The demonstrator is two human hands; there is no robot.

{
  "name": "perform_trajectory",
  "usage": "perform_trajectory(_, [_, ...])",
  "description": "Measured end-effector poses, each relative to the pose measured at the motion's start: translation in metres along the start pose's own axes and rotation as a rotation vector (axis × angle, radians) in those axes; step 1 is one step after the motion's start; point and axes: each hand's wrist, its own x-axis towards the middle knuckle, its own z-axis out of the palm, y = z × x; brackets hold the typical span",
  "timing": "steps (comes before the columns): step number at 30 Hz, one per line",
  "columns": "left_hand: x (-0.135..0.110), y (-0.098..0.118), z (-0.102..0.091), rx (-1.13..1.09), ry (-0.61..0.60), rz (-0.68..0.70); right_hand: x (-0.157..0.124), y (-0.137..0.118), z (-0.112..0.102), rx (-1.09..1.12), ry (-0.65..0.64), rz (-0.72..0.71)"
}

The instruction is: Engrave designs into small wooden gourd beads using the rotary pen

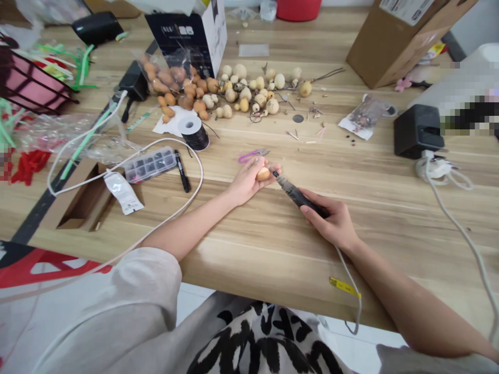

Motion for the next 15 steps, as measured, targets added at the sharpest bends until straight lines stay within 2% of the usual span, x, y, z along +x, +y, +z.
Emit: perform_trajectory(15, [0.0022,-0.0016,-0.0018,0.004,-0.002,0.011,-0.0005,0.0012,-0.0006,-0.013,0.003,-0.014])
